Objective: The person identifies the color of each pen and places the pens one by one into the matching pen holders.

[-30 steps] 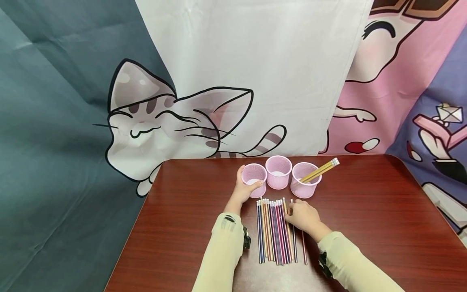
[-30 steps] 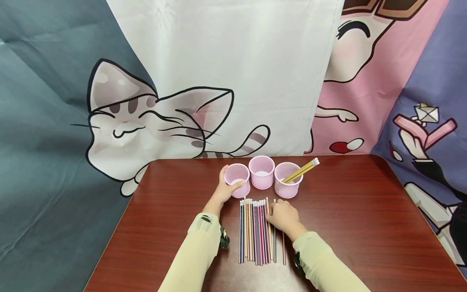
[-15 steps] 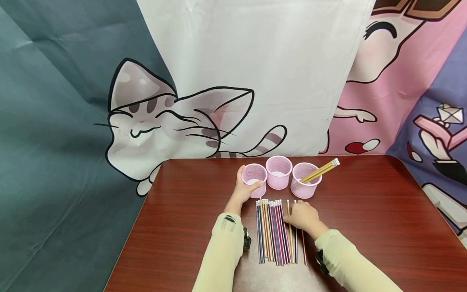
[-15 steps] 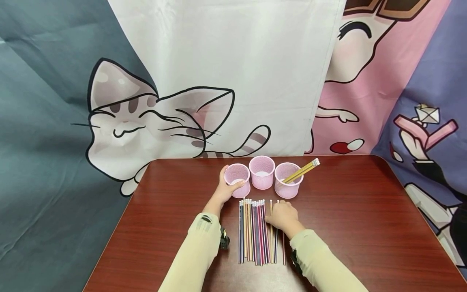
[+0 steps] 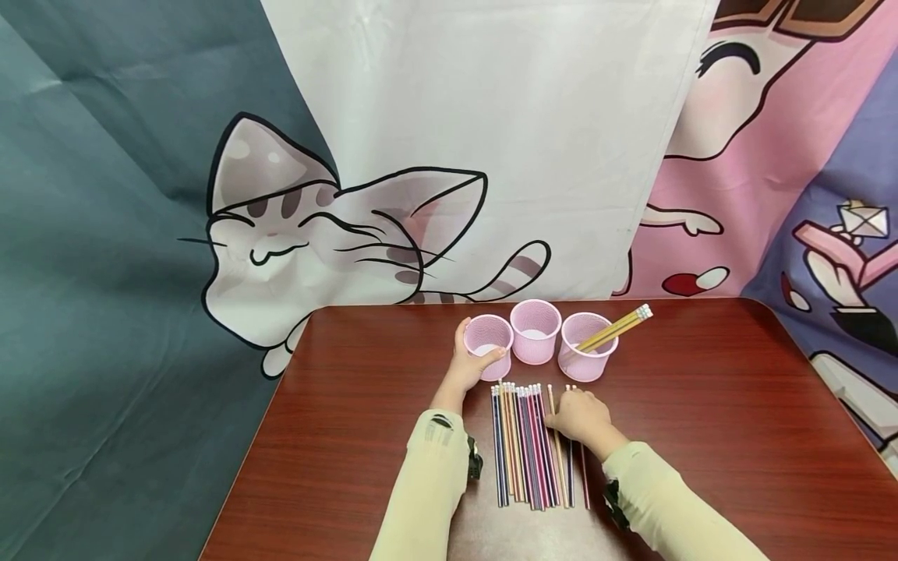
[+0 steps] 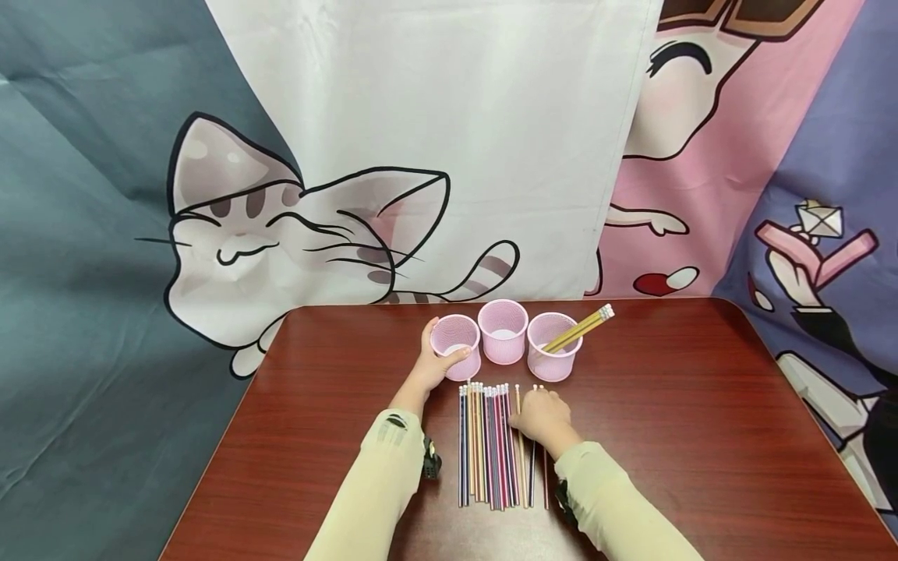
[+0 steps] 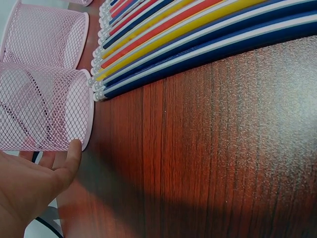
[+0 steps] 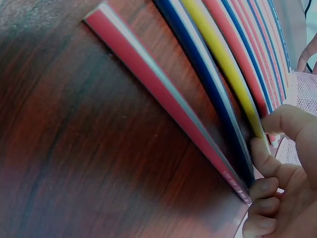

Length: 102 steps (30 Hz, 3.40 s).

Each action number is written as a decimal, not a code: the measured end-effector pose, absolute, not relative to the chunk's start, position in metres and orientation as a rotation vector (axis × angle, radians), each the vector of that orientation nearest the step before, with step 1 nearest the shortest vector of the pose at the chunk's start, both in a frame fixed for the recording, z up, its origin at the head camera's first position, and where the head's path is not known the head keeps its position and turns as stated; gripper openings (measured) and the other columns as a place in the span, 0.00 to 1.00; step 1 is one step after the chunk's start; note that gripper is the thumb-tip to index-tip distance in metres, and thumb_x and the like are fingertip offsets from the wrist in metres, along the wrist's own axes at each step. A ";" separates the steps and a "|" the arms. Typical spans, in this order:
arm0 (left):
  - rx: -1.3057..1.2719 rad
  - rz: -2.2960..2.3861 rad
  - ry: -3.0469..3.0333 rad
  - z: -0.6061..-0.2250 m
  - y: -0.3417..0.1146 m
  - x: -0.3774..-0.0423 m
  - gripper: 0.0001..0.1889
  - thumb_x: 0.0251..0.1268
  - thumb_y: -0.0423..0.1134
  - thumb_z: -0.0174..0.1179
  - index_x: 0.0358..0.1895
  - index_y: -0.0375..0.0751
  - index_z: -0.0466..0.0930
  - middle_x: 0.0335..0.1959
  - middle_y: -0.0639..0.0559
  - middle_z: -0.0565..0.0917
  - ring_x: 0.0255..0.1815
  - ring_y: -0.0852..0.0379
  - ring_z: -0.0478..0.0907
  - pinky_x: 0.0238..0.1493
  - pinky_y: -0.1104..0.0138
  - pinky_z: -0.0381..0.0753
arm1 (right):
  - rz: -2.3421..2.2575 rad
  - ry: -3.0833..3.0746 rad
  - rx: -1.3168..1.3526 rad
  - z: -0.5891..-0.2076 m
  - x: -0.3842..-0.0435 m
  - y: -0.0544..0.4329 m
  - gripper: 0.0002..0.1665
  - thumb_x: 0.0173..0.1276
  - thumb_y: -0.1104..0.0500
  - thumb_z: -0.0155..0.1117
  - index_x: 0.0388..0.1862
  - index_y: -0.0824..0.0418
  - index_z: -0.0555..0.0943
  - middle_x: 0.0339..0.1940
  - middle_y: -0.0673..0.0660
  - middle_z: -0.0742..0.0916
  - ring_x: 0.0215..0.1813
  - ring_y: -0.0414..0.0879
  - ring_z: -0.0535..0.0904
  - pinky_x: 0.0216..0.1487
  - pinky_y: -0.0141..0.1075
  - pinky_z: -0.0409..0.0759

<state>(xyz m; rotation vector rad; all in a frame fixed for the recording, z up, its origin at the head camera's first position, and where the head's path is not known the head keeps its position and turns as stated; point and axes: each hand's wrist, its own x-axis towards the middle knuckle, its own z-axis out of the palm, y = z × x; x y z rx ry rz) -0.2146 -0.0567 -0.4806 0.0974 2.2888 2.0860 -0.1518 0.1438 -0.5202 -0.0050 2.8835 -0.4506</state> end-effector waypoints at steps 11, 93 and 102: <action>0.095 2.106 2.265 -0.493 -0.058 -0.223 0.47 0.45 0.27 0.69 0.69 0.39 0.49 0.68 0.33 0.55 0.64 0.35 0.56 0.65 0.46 0.52 | -0.576 2.906 0.001 -0.512 -0.152 0.144 0.19 0.47 0.46 0.67 0.09 0.54 0.73 0.18 0.53 0.80 0.23 0.49 0.75 0.22 0.45 0.72; 0.092 2.102 2.271 -0.481 -0.057 -0.214 0.46 0.47 0.28 0.68 0.69 0.37 0.49 0.66 0.31 0.56 0.64 0.34 0.57 0.65 0.47 0.53 | -1.762 3.093 0.363 -0.382 -0.190 0.222 0.16 0.65 0.57 0.56 0.44 0.68 0.69 0.29 0.49 0.78 0.24 0.24 0.73 0.21 0.22 0.75; 0.087 2.090 2.280 -0.482 -0.056 -0.214 0.46 0.47 0.30 0.69 0.69 0.38 0.49 0.67 0.32 0.56 0.64 0.35 0.56 0.65 0.48 0.54 | -1.744 2.917 0.376 -0.415 -0.187 0.226 0.13 0.64 0.62 0.58 0.41 0.71 0.70 0.32 0.61 0.79 0.18 0.25 0.74 0.22 0.27 0.78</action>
